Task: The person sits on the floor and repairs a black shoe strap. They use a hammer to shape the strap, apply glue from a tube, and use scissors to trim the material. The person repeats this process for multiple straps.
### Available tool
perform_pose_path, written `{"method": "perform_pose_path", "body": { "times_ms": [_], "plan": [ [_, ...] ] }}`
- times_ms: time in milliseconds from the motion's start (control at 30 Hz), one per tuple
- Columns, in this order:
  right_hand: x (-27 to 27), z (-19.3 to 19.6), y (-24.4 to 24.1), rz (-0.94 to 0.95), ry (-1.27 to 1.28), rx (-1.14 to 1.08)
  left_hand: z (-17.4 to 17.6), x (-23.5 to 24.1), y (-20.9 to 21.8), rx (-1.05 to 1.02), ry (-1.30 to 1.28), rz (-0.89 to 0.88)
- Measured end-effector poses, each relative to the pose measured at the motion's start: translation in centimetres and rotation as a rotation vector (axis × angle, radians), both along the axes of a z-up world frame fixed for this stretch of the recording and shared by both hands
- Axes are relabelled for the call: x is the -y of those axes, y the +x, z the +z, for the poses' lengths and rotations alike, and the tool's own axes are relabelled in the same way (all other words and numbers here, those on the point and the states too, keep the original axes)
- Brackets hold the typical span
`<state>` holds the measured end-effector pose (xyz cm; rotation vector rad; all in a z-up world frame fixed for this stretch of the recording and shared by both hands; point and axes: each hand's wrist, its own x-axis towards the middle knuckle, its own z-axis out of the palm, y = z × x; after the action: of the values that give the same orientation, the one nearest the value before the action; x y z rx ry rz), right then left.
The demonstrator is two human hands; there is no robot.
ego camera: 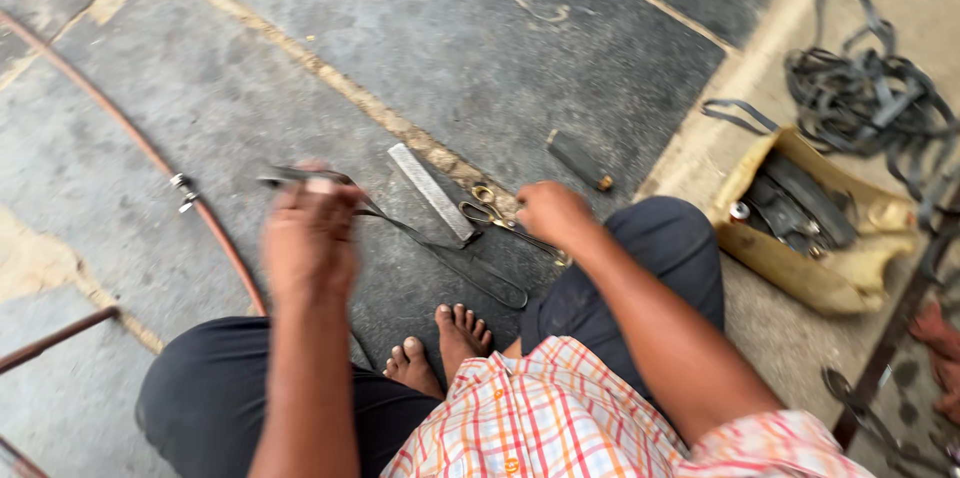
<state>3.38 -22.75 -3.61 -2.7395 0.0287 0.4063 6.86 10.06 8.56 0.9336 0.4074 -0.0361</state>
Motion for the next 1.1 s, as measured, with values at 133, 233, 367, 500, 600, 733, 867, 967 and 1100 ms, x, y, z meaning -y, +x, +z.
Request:
{"method": "perform_pose_path", "body": {
  "times_ms": [133,233,367,500,600,733,867,967,1100],
  "plan": [
    [-3.8,-10.8,2.4,-0.009,-0.22,-0.251,-3.3,2.2,-0.8,-0.116,-0.136,-0.044],
    [-4.2,-16.6,0.8,-0.014,-0.249,-0.026,-3.7,0.9,-0.7,-0.11,-0.074,-0.084],
    [-3.1,-18.8,0.6,-0.12,-0.297,-0.274,-3.7,0.2,-0.1,-0.199,-0.003,-0.095],
    [-2.9,-15.4,4.0,-0.123,-0.411,-0.21,-4.7,1.6,0.7,-0.26,-0.007,-0.133],
    [-2.1,-12.0,5.5,0.059,-0.611,-0.094,-6.0,3.0,0.7,-0.216,-0.052,-0.179],
    [-0.9,-8.6,9.3,0.462,-0.786,0.065,-6.3,4.1,0.7,-0.252,-0.027,-0.212],
    [0.4,-7.4,10.9,0.596,-0.799,0.183,-6.7,4.3,0.3,-0.271,-0.021,-0.217],
    [-0.5,-7.4,9.6,0.268,-0.551,-0.068,-7.2,4.1,0.1,-0.273,-0.05,-0.207],
    [-3.2,-8.3,7.7,-0.203,-0.235,-0.326,-7.2,5.0,0.5,-0.28,-0.101,-0.231]
  ]
}}
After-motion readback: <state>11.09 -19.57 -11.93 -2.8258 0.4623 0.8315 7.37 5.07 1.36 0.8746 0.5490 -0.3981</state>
